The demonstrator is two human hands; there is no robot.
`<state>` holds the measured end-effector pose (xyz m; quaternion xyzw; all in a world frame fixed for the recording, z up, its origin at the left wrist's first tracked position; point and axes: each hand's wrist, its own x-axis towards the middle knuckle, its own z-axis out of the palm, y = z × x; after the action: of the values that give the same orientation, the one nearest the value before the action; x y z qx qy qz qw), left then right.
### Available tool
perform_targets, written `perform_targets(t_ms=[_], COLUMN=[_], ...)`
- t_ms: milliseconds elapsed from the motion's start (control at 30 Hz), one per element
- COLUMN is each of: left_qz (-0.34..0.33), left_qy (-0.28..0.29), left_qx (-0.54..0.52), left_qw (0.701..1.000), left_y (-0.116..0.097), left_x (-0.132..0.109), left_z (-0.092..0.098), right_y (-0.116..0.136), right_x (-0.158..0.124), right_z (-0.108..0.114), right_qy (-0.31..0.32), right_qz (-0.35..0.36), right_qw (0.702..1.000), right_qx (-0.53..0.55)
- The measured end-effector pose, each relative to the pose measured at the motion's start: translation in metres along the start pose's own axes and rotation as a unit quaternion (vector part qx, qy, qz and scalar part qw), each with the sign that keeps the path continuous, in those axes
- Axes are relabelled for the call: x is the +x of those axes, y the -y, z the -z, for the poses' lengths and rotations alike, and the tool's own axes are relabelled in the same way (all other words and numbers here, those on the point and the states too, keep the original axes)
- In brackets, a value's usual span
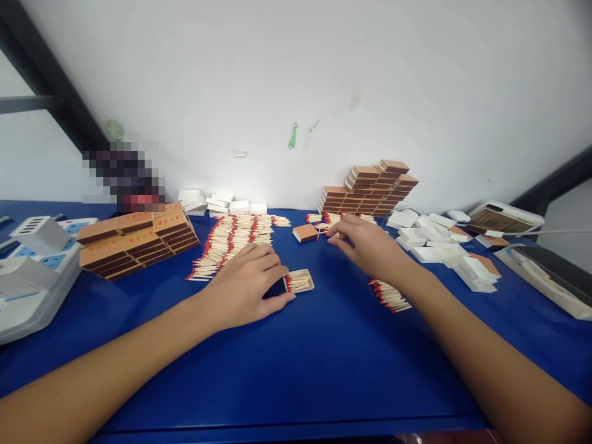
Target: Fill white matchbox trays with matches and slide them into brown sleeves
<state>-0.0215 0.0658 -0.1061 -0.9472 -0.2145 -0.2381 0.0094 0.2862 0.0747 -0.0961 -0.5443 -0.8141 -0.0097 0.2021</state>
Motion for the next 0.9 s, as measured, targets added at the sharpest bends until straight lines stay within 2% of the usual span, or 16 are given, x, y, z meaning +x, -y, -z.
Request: perform_targets(t_ms=[100, 200, 533, 900], left_qz=[-0.003, -0.007, -0.01, -0.013], left_qy=[-0.002, 0.0, -0.007, -0.003], left_qx=[0.0, 0.003, 0.011, 0.003], left_qw=[1.0, 1.0, 1.0, 1.0], left_y=[0.0, 0.0, -0.001, 0.0], left_x=[0.0, -0.001, 0.0, 0.0], left_z=[0.0, 0.0, 0.0, -0.001], right_y=[-0.027, -0.036, -0.035, -0.023], right_x=[0.004, 0.006, 0.006, 0.006], right_z=[-0.002, -0.005, -0.004, -0.004], right_qy=[0.022, 0.036, 0.051, 0.055], right_qz=[-0.029, -0.037, -0.012, 0.006], right_qw=[0.999, 0.999, 0.998, 0.998], right_qx=[-0.013, -0.012, 0.016, 0.037])
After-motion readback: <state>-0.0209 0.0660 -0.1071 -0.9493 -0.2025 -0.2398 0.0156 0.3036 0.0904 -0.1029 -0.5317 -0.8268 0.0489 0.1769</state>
